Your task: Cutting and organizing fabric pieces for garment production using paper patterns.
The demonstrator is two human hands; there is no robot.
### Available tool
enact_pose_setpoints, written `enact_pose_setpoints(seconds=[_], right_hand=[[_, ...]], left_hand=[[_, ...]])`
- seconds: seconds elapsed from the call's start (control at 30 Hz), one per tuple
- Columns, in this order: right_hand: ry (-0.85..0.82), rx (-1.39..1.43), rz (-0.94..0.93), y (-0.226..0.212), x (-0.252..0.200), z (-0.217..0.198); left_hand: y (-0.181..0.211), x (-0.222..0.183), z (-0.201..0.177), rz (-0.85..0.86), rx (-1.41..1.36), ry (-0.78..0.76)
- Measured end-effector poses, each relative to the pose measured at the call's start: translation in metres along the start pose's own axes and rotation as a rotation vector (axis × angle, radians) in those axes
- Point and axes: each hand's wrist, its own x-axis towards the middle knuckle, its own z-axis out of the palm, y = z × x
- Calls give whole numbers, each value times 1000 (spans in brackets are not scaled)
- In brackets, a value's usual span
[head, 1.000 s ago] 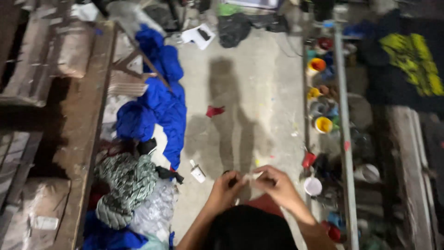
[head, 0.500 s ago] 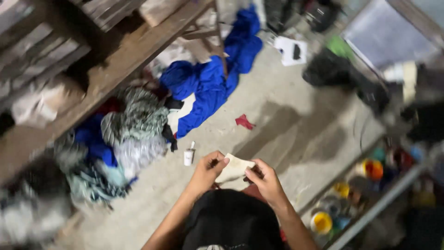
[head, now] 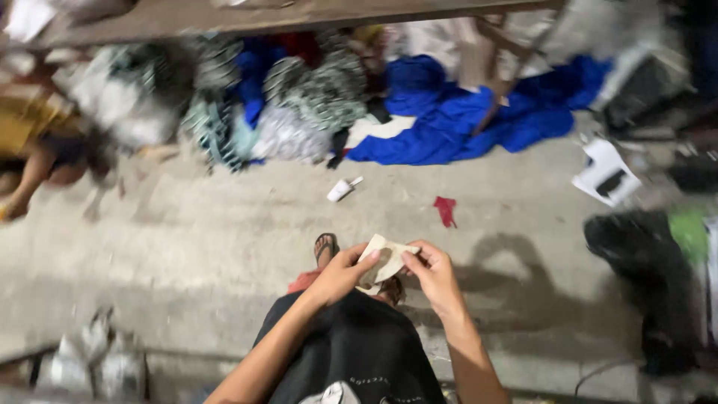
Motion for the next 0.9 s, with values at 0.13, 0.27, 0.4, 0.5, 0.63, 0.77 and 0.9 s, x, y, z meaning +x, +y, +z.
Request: enact_pose_setpoints(seconds=[0.13,0.27,0.4,0.5,0.63,0.77,0.9], right_hand=[[-109,-87,10,-22,3,17],[-169,-111,34,-22,13,28],[-153,-185,59,-19,23,52],[-129,-311,87,11,52,71],[-149,-363,-223,31,89,177],[-378,-907,-563,-28,61,312],[-683,-949,-501,-4,90,388]], left_hand=[[-14,-23,-8,-59,-88,6],[-29,-23,-22,-59,-108,-24],[-61,-15,-48,22,-10,30],[-60,-31,-83,63,-4,105],[-150,-24,-175,70,-120,261],[-193,-61,-251,-9,-455,842],[-236,-106,-350,-14,-376,1116]])
